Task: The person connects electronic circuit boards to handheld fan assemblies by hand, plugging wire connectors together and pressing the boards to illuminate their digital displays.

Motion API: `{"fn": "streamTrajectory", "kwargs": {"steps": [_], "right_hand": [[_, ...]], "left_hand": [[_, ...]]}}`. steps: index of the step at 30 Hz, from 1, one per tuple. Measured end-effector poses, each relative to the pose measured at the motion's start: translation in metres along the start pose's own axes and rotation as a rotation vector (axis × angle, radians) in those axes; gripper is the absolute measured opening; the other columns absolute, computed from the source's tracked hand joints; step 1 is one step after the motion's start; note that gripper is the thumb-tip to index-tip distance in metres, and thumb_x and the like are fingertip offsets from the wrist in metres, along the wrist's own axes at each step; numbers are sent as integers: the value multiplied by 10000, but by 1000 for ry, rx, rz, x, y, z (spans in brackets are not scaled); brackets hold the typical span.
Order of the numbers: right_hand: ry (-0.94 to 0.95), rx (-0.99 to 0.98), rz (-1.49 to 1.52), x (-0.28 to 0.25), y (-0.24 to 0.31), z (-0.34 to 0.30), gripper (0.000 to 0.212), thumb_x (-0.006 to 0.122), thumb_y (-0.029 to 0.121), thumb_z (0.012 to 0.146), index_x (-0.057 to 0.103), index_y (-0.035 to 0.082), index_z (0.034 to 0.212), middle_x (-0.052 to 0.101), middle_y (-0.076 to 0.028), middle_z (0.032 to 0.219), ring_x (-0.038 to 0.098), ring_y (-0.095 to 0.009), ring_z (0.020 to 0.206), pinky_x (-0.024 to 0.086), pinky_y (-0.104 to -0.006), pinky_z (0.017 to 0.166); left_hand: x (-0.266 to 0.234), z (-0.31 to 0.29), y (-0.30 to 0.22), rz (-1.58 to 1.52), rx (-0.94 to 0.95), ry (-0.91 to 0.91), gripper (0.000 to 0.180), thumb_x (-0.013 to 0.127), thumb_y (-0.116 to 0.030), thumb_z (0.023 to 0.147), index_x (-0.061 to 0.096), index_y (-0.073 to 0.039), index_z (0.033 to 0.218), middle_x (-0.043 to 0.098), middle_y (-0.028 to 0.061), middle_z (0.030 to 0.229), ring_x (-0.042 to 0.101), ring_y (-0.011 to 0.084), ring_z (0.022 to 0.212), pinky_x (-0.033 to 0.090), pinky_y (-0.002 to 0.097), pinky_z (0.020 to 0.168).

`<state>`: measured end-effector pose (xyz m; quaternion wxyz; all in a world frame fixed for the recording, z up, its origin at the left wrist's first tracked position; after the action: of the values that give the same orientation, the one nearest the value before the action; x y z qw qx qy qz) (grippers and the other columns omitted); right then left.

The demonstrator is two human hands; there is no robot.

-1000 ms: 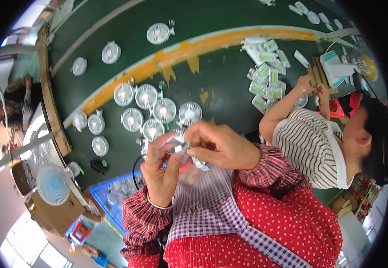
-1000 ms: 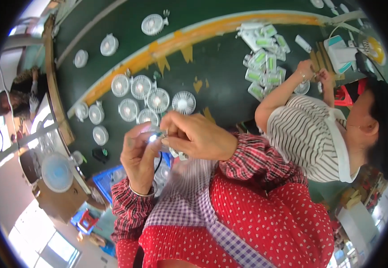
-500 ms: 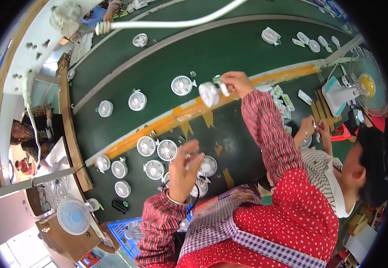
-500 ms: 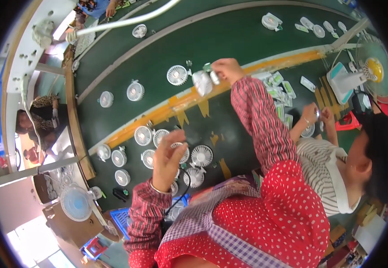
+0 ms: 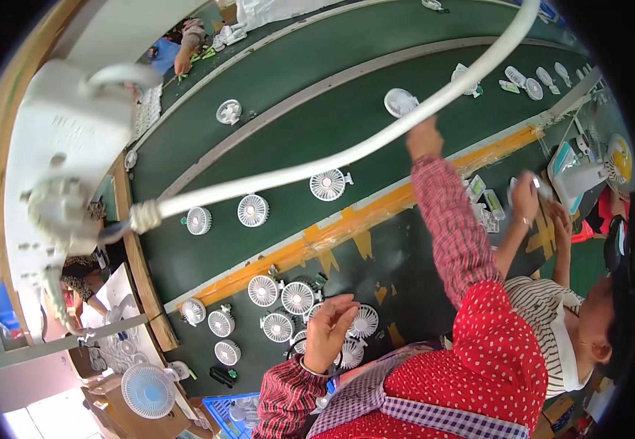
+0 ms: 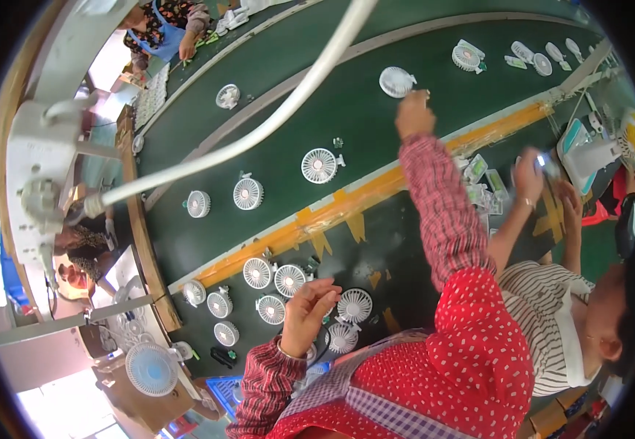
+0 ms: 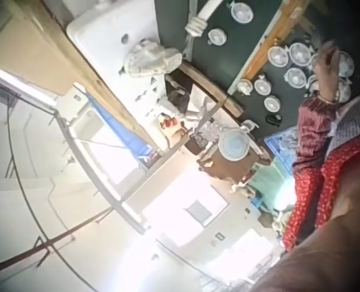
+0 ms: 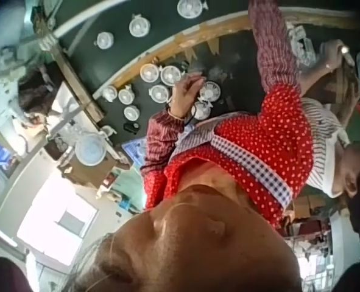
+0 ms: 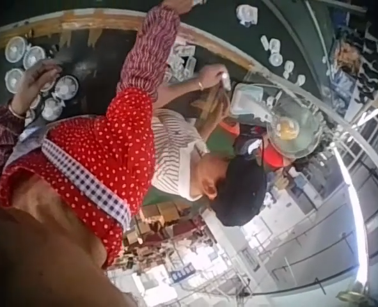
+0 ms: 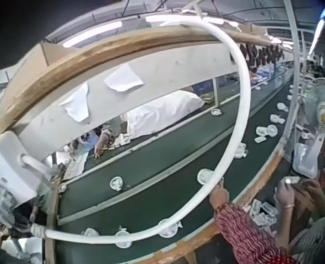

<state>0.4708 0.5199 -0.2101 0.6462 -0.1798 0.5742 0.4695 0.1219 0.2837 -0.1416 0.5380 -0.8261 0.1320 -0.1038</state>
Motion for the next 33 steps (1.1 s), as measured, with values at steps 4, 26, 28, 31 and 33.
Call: {"fn": "streamTrajectory", "kwargs": {"steps": [4, 26, 28, 31, 33], "right_hand": [[941, 243, 507, 101, 30, -46, 414, 645, 397, 793, 646, -10, 869, 680, -182, 866, 676, -275, 815, 545, -372, 702], [570, -76, 1189, -181, 29, -310, 97, 619, 80, 784, 619, -5, 831, 601, -154, 717, 616, -291, 630, 476, -365, 566], [522, -148, 1181, -205, 13, -351, 151, 622, 156, 763, 617, 6, 787, 600, -170, 716, 608, -337, 654, 474, -414, 594], [598, -189, 1183, -225, -16, -383, 162, 630, 142, 771, 616, -19, 759, 585, -157, 655, 615, -286, 586, 474, -377, 550], [708, -119, 1186, -227, -26, -387, 146, 632, 123, 801, 601, -19, 780, 591, -115, 687, 625, -211, 599, 480, -324, 538]], "left_hand": [[30, 28, -3, 20, 8, 69, 253, 607, -84, 893, 569, 50, 1103, 684, 122, 962, 641, 126, 864, 503, 241, 747], [45, -20, -17, 24, 114, -16, 205, 657, -69, 843, 649, -8, 1038, 623, -8, 857, 534, 67, 746, 442, 199, 657], [62, -66, -7, 37, 116, 20, 160, 630, -45, 853, 659, -12, 1006, 624, 6, 900, 547, 73, 771, 435, 190, 667], [82, -109, 6, -115, -10, 79, 136, 610, -35, 867, 629, 0, 997, 625, 37, 942, 552, 93, 828, 433, 225, 739], [89, -117, 10, -95, 66, 41, 118, 589, -46, 886, 613, -2, 992, 631, 39, 922, 528, 61, 756, 410, 199, 666]]}}
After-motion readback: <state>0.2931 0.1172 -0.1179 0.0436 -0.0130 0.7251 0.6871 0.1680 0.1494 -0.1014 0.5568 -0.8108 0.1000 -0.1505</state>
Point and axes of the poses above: each hand's wrist, its own z-axis towards the middle knuckle, its own x-axis out of the palm, y = z × x, the point moved 5 cm from there along z, towards the middle knuckle
